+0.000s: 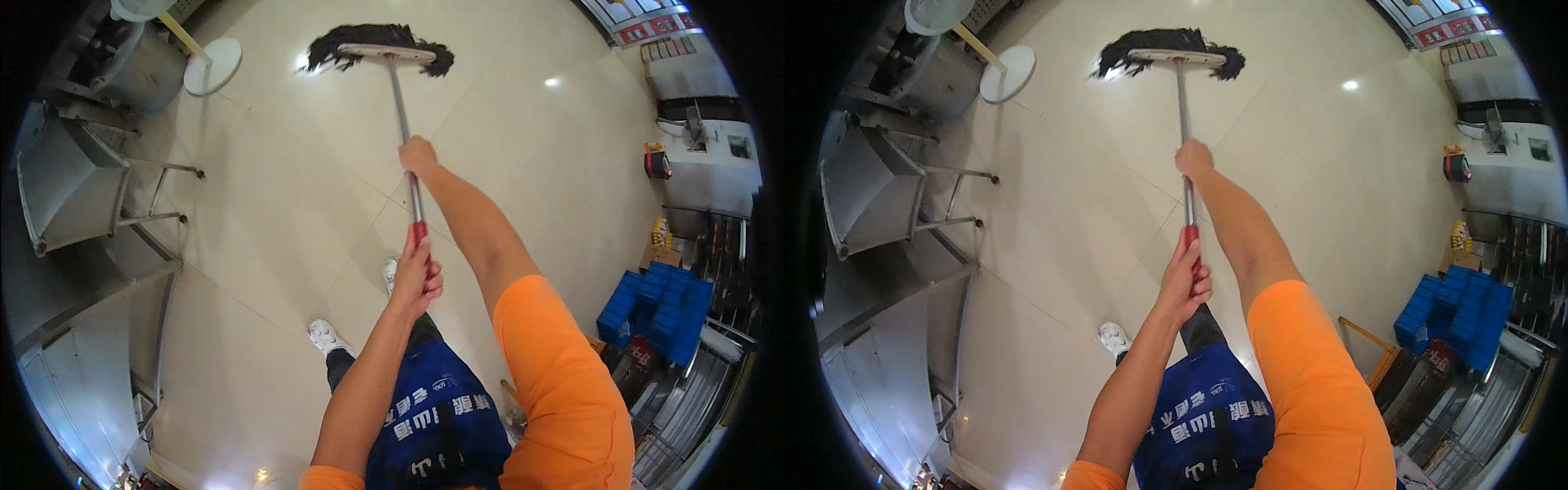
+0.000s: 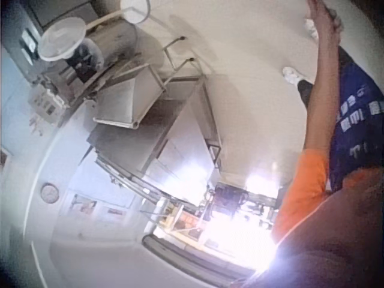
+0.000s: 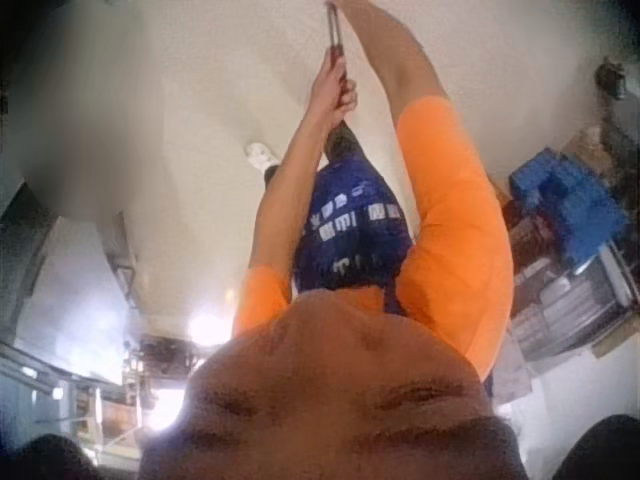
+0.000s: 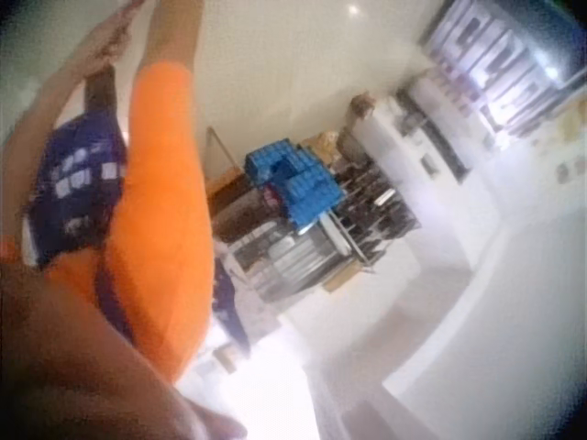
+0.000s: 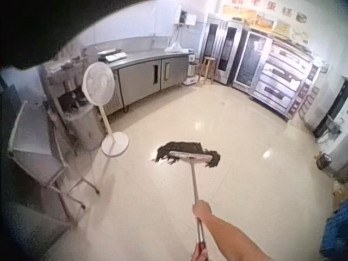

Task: The person mops a tiled floor in a commercial space using a flat mop with a long handle. They systematically clean the area around a stainless steel display counter, a standing fan, and stacked colorful chairs, moving the mop back and forth to cover the surface.

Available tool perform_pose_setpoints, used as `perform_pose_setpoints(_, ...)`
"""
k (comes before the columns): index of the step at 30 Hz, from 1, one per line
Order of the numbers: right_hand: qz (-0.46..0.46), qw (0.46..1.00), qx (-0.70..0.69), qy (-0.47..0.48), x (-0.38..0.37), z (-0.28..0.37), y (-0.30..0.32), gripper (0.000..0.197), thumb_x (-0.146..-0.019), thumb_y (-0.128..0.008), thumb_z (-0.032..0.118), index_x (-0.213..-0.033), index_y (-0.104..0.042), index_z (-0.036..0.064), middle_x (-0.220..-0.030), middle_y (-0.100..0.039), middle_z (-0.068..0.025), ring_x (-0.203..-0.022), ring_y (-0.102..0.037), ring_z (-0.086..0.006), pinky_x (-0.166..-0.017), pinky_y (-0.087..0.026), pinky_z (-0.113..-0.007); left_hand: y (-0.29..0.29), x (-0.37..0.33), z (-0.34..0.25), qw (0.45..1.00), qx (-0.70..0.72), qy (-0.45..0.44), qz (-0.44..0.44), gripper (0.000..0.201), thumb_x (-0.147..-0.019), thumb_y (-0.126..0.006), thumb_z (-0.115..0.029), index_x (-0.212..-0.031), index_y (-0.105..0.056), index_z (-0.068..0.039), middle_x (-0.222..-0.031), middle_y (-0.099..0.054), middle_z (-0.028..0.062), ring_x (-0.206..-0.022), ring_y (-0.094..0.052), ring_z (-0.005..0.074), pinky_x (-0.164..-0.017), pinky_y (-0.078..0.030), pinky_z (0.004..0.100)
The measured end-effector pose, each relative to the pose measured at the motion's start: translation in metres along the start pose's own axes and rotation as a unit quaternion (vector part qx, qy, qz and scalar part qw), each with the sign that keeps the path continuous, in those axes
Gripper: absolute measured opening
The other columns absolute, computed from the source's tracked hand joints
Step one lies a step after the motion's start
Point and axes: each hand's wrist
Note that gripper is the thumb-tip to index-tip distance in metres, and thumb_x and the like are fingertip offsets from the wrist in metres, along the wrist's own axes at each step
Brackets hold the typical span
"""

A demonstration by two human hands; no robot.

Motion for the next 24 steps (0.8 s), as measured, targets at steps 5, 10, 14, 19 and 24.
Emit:
perform_pose_setpoints(5, -0.095, 0.988, 0.118, 0.019, 0.033, -0.079, -0.012, 0.021, -0.082, -0.058, 0.018, -0.087, -0.070, 0.0004, -0.092, -0.069, -0.0208, -0.088, -0.067, -0.0336, -0.074, -0.056, -0.043, 0.021, 0.007, 0.059, 0.999, -0.032, 0.025, 0.012, 0.058, -0.100, -0.052, -0.035, -0.150, -0.024, -0.039, -0.063, -0.039, -0.0029, -0.042, -0.030, 0.0062, -0.036, -0.024, 0.0212)
perform_pose_setpoints(10, 0.078, 0.988, -0.082, -0.108, 0.208, -0.053, -0.132, 0.076, -0.092, -0.047, 0.025, -0.150, -0.009, -0.0054, -0.106, -0.062, -0.0329, -0.099, -0.063, -0.0442, -0.083, -0.051, -0.049, 0.156, 0.145, 0.084, 0.984, -0.101, 0.062, -0.132, 0.036, -0.097, -0.056, -0.044, -0.114, -0.059, -0.013, -0.055, -0.041, -0.0037, -0.035, -0.031, 0.0060, -0.033, -0.022, 0.0214)
perform_pose_setpoints(14, 0.093, 0.970, -0.183, -0.129, 0.407, -0.037, -0.197, 0.084, -0.089, -0.057, 0.030, -0.149, -0.009, -0.0048, -0.087, -0.064, -0.0326, -0.082, -0.065, -0.0473, -0.071, -0.052, -0.055, 0.239, 0.310, 0.122, 0.971, -0.116, 0.113, -0.173, 0.036, -0.098, -0.054, -0.042, -0.112, -0.062, -0.010, -0.053, -0.047, -0.0019, -0.034, -0.035, 0.0082, -0.033, -0.023, 0.0227)
perform_pose_setpoints(19, 0.349, 0.718, -0.530, -0.287, 0.597, 0.009, -0.167, 0.051, -0.085, -0.068, 0.011, -0.123, -0.034, 0.0020, -0.070, -0.065, -0.0146, -0.057, -0.067, -0.0261, -0.046, -0.055, -0.040, 0.242, 0.513, 0.176, 0.921, -0.245, 0.091, -0.289, 0.043, -0.103, -0.042, -0.025, -0.145, -0.040, -0.013, -0.088, -0.057, 0.0022, -0.053, -0.042, 0.0085, -0.046, -0.039, 0.0230)
perform_pose_setpoints(24, 0.496, 0.664, -0.512, -0.225, 0.614, 0.011, -0.147, 0.019, -0.083, -0.068, 0.010, -0.085, -0.055, -0.0038, -0.076, -0.068, -0.0136, -0.065, -0.071, -0.0248, -0.051, -0.056, -0.032, 0.170, 0.481, 0.128, 0.921, -0.066, 0.130, -0.361, 0.040, -0.102, -0.043, -0.031, -0.138, -0.045, -0.012, -0.078, -0.052, 0.0014, -0.049, -0.040, 0.0094, -0.043, -0.036, 0.0233)
Point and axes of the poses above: each hand's wrist, its own x-axis away from the middle knuckle, its own y-axis out of the back of the hand, z = x × y
